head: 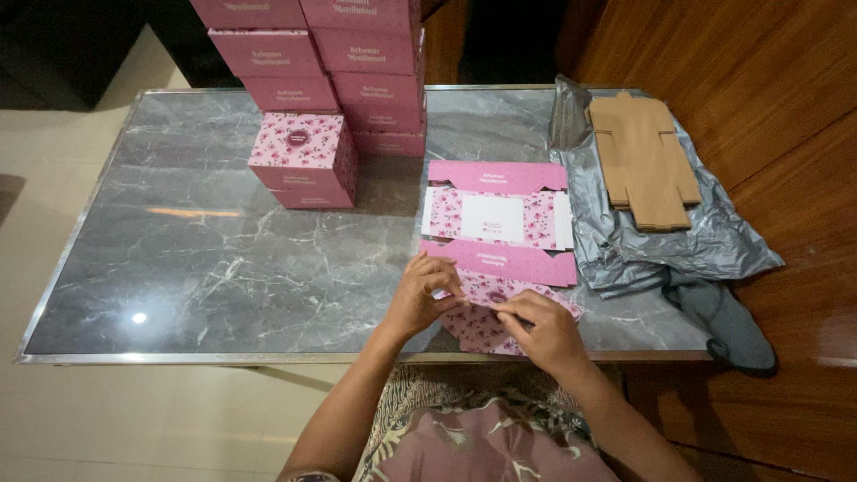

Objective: The person folds a flat, pink floral-patterned cardboard sheet into a small box. They fold the side flaps and tuck the tabs into slots to form the box structure. The completed box is then placed on a stack of similar boxes.

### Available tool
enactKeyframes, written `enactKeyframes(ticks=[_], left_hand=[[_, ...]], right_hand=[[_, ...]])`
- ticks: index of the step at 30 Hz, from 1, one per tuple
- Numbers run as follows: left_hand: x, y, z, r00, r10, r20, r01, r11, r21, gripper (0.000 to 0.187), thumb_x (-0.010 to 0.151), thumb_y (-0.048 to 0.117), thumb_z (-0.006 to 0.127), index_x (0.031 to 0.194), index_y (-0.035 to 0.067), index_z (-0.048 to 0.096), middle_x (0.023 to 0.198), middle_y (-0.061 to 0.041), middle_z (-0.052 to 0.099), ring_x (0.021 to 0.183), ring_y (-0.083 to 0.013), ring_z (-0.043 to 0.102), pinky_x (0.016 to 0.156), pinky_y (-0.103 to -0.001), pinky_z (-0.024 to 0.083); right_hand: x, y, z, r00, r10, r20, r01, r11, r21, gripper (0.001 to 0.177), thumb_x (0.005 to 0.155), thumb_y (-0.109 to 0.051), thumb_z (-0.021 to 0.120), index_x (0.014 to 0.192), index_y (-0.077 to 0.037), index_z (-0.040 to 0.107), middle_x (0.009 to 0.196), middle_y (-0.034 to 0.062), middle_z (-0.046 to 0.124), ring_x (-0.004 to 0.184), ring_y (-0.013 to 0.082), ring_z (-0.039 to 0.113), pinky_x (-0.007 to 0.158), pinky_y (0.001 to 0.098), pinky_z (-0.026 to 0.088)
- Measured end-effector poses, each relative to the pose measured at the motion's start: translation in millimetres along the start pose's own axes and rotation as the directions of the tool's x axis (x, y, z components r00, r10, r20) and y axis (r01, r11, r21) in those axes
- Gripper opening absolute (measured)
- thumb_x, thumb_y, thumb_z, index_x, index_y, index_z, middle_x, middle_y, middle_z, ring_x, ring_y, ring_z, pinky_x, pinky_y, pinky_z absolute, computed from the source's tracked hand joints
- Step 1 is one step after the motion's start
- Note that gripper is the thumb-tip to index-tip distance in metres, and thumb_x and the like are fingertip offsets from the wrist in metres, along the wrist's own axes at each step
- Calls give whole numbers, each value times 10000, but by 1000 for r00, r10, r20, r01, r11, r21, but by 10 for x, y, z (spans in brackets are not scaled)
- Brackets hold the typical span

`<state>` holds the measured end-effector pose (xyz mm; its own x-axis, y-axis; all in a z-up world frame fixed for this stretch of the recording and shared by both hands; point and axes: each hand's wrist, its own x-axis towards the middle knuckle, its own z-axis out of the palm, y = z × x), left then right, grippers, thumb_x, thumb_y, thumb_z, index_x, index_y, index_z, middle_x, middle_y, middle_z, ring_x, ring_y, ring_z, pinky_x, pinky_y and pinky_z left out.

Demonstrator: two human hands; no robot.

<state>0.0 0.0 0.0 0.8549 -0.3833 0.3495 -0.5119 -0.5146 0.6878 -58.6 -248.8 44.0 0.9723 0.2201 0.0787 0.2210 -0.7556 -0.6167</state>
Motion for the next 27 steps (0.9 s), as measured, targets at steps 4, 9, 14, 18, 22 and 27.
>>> enactKeyframes(ticks=[4, 9, 14, 18, 22, 27], left_hand=[[-21, 178, -220, 985, -157, 76, 171, 956, -239, 180, 776, 189, 862, 940, 184, 786, 1261, -18, 709, 1329, -215, 582, 1185, -450, 426], [-61, 276, -257, 953, -187, -239, 155, 977, -149, 854, 757, 201, 851, 1499, 122, 436, 1551, -154, 405, 1403, -347, 385, 1131, -509, 333], [-135, 210, -132, 932, -144, -331, 92, 981, -169, 840, 892, 289, 777, 1596, 153, 339, 1568, -151, 455, 1424, -298, 486, 1201, -452, 405], [-93, 268, -3, 972, -108, -208, 95, 993, -74, 781, 955, 277, 766, 1606, 147, 354, 1661, -154, 406, 1531, -319, 402, 1267, -470, 323], [55, 491, 69, 981, -186, 51, 191, 973, -127, 764, 925, 304, 741, 1586, 164, 385, 1666, -131, 359, 1518, -299, 359, 1236, -475, 306], [151, 679, 229, 995, 9, 95, -19, 995, 102, 725, 783, 400, 803, 1413, 139, 556, 1548, -158, 439, 1429, -334, 374, 1184, -518, 318]], right_hand=[[-57, -79, -95, 965, -185, -185, 222, 954, 200, 171, 847, -140, 796, 1017, -131, 808, 879, 17, 766, 724, 116, 714, 628, 262, 567], [15, 228, -211, 931, 113, -347, -31, 971, 235, 43, 926, -154, 748, 899, -132, 773, 871, 10, 754, 684, 92, 662, 580, 243, 554], [-13, 725, -817, 582, 268, -768, 316, 795, 517, 78, 1071, -70, 705, 1010, -39, 668, 902, -22, 626, 779, 59, 531, 708, 204, 438], [-43, 673, -860, 504, 414, -758, 578, 491, 652, 73, 1112, -60, 640, 1131, -2, 601, 1122, 54, 673, 1012, 137, 626, 965, 288, 543], [-162, 394, -473, 588, 653, -478, 478, 196, 856, 179, 1032, -104, 588, 1195, -75, 520, 1147, 71, 638, 1047, 193, 646, 926, 375, 574], [-424, 526, 296, 694, 720, 36, 17, -66, 998, 246, 968, -86, 567, 1213, -81, 543, 1067, 84, 663, 919, 226, 658, 819, 441, 595]])
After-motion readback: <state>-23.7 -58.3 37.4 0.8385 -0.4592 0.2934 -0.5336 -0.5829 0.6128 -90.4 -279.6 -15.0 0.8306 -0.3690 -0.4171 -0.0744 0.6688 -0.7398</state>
